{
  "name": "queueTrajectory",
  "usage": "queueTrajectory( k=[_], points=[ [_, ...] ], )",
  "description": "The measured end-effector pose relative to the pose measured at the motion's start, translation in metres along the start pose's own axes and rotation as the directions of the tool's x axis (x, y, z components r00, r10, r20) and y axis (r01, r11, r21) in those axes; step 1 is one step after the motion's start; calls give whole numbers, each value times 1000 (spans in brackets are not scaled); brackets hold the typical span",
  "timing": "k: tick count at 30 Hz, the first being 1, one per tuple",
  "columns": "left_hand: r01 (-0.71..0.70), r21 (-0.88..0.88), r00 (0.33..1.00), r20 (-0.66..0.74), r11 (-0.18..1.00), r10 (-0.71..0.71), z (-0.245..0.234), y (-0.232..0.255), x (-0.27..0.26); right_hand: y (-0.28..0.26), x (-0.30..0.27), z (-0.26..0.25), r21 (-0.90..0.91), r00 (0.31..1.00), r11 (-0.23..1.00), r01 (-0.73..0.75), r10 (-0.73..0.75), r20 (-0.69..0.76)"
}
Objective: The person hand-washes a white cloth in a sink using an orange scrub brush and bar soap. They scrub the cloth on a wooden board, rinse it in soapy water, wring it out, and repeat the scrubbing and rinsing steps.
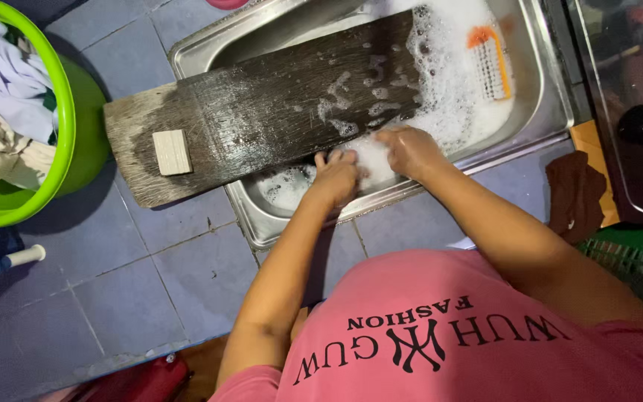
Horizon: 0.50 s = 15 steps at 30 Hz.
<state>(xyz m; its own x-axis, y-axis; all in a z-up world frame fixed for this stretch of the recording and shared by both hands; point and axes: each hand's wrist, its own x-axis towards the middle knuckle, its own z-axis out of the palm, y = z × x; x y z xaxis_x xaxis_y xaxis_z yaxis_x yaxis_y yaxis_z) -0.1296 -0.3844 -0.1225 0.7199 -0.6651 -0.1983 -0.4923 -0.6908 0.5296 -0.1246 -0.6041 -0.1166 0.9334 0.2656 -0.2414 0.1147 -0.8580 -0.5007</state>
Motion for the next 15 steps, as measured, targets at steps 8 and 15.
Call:
queueTrajectory(
  k=[8,15],
  points=[
    [-38,-661,978,-177,750,-106,-50,45,-25,-5,11,-5,-89,970,971,221,-210,121],
    [-263,-945,955,-226,-196,-194,-96,27,-42,-20,8,-22,5,981,1000,29,-29,194]
  ],
)
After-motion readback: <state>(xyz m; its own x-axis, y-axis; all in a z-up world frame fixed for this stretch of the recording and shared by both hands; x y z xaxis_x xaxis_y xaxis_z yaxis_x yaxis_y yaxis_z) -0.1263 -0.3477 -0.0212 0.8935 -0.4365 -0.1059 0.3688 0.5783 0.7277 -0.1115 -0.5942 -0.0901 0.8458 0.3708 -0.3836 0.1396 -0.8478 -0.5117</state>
